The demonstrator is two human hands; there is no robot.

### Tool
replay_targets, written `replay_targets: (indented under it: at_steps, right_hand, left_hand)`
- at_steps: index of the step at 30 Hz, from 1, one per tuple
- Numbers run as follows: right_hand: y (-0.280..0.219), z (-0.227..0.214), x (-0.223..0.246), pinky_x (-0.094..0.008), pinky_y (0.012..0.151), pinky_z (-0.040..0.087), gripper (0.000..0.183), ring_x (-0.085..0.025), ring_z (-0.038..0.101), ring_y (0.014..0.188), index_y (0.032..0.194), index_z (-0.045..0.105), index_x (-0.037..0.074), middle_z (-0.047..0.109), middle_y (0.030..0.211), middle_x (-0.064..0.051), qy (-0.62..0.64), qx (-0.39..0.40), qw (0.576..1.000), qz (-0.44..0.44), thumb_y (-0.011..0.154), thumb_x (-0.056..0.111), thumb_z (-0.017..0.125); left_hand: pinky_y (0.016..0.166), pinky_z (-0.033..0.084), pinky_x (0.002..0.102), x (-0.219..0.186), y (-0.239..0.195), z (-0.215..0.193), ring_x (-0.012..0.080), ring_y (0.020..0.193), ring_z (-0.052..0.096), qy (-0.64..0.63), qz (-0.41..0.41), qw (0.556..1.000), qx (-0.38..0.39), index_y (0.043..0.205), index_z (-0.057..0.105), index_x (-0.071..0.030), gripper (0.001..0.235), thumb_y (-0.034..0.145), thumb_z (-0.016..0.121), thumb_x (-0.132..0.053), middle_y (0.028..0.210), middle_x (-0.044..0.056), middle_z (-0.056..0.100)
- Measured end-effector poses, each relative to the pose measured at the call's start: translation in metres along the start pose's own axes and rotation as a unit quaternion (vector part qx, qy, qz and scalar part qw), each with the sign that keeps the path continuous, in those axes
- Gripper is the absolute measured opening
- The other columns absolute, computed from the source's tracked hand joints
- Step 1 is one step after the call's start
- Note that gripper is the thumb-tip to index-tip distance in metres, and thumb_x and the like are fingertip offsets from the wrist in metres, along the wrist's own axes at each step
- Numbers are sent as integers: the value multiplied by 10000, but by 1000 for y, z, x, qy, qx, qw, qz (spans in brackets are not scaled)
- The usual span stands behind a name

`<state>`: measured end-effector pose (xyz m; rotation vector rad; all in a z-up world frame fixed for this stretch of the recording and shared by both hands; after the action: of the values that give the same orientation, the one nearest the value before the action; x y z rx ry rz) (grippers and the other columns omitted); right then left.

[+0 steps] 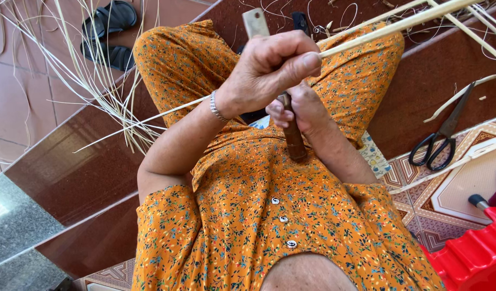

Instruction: The person sits cross-legged on the floor and uses a knife to shave thin strips from a bamboo rod. They hold the rod with one hand and draw the knife along its length to remove the outer layer, producing long, thin strips.

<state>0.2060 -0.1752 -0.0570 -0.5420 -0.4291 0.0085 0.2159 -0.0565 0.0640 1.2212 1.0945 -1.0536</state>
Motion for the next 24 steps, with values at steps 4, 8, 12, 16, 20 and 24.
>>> replay_targets:
  at_steps: [4, 8, 12, 16, 20, 24]
  right_hand:
    - [5, -10, 0, -298, 402, 363, 374, -120, 399, 463, 885, 472, 47, 493, 672, -60, -1, 46, 999, -25, 1161, 295, 424]
    - [17, -23, -2, -275, 389, 359, 318, -110, 398, 446, 1026, 502, 80, 507, 664, -53, 62, 15, 998, -13, 1153, 336, 365]
    - [13, -9, 9, -258, 392, 357, 287, -96, 385, 433, 1219, 507, 150, 501, 659, -51, 91, 59, 994, -33, 1140, 391, 372]
    - [-4, 9, 18, -280, 431, 366, 446, -107, 376, 461, 1312, 529, 75, 493, 695, -39, 4, 109, 991, -74, 1157, 469, 388]
    - [9, 28, -4, -275, 438, 373, 531, -115, 388, 444, 878, 566, 36, 463, 592, -18, 1, 182, 982, 46, 1155, 454, 394]
    - [33, 35, -32, -271, 433, 379, 527, -102, 394, 441, 787, 548, 45, 459, 568, -16, -60, 178, 977, 103, 1147, 399, 395]
  left_hand:
    - [747, 554, 214, -26, -16, -15, 34, 824, 642, 4, -12, 1000, 3, 1095, 680, -8, 218, 1185, 611, -194, 894, 0, 685]
    - [763, 543, 222, -57, -21, -31, 50, 862, 652, 18, 9, 1000, -17, 1143, 680, 20, 200, 1175, 605, -162, 974, 31, 704]
    - [804, 555, 233, -55, -3, -34, 67, 913, 666, -28, -14, 998, -49, 1185, 704, 32, 197, 1205, 613, -142, 1004, 55, 727]
    - [871, 626, 241, -16, 17, -13, 66, 970, 720, -65, 32, 993, -89, 1223, 696, 2, 195, 1118, 633, -151, 1034, 45, 765]
    - [819, 644, 240, 31, 49, 19, 47, 922, 733, -23, 88, 990, -105, 1231, 709, -52, 217, 1116, 657, -229, 1043, 20, 802]
    - [690, 605, 266, 29, 92, 36, 59, 788, 724, 40, 96, 989, -101, 1170, 710, -98, 264, 1078, 657, -338, 928, 6, 806]
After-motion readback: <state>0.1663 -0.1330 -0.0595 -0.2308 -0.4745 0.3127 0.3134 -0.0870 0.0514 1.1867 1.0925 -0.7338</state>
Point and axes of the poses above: each hand's wrist, its own y-axis towards the middle knuckle, its own z-axis out of the palm, x = y × z, the point moved 6 cm from there along y, towards the middle knuckle
